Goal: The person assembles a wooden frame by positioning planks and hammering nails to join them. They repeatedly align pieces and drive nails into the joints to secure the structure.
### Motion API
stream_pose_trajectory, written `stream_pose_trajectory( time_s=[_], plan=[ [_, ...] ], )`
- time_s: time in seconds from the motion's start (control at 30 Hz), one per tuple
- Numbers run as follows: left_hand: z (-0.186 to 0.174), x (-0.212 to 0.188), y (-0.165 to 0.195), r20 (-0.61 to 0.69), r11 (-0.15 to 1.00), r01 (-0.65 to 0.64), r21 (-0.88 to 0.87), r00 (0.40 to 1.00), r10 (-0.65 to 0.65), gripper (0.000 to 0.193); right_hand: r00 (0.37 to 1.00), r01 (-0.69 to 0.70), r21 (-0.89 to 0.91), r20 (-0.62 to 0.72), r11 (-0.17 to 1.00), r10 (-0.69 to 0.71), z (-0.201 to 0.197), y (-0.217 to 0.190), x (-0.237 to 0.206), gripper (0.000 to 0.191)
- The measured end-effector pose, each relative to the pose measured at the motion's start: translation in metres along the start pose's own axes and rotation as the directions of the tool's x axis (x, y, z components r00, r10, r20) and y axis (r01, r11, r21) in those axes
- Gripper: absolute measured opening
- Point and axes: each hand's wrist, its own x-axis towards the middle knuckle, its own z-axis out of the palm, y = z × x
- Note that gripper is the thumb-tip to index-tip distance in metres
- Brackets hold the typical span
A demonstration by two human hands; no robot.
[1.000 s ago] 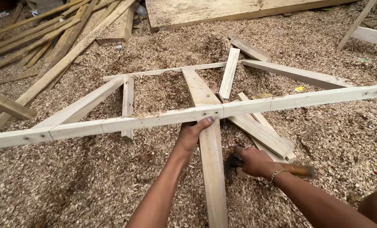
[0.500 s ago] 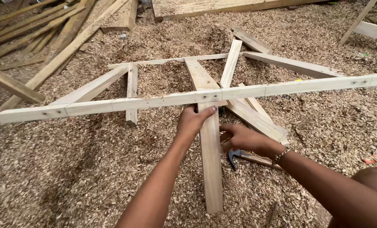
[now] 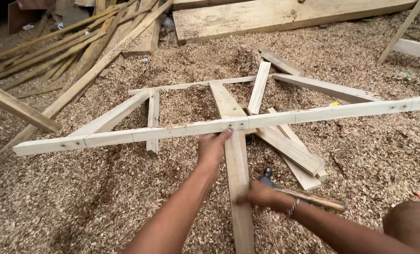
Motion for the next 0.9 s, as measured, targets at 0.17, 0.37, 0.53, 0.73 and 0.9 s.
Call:
stream_pose_trajectory(
  time_s=[0.17,0.37,0.53,0.73,0.9],
  plan=[
    [0.003,-0.003,-0.004,0.02,0.99,-0.053,-0.13,0.998,0.056,0.029,0.996,0.086,0.212,-0.005,0.973,-0.087,-0.014,-0.014,0.002,0.064],
    [-0.001,-0.001,0.005,0.005,0.99,-0.063,-0.126,0.998,0.064,0.029,0.995,0.1,0.24,-0.043,0.966,-0.092,-0.01,-0.02,-0.007,0.067],
    [-0.011,0.0,0.007,-0.016,0.997,0.037,-0.074,0.999,-0.038,0.025,0.996,0.052,0.168,-0.08,0.984,-0.039,-0.008,-0.015,-0.007,0.064],
    [-0.021,0.001,-0.005,0.024,0.989,-0.134,-0.069,0.99,0.136,0.019,0.984,0.073,0.069,-0.166,0.995,-0.061,-0.015,0.01,-0.005,0.057],
    [-0.028,0.015,0.002,0.061,0.977,-0.206,-0.051,0.976,0.209,0.021,0.937,0.138,-0.195,-0.292,0.971,-0.192,-0.038,0.009,-0.001,0.049]
  ],
)
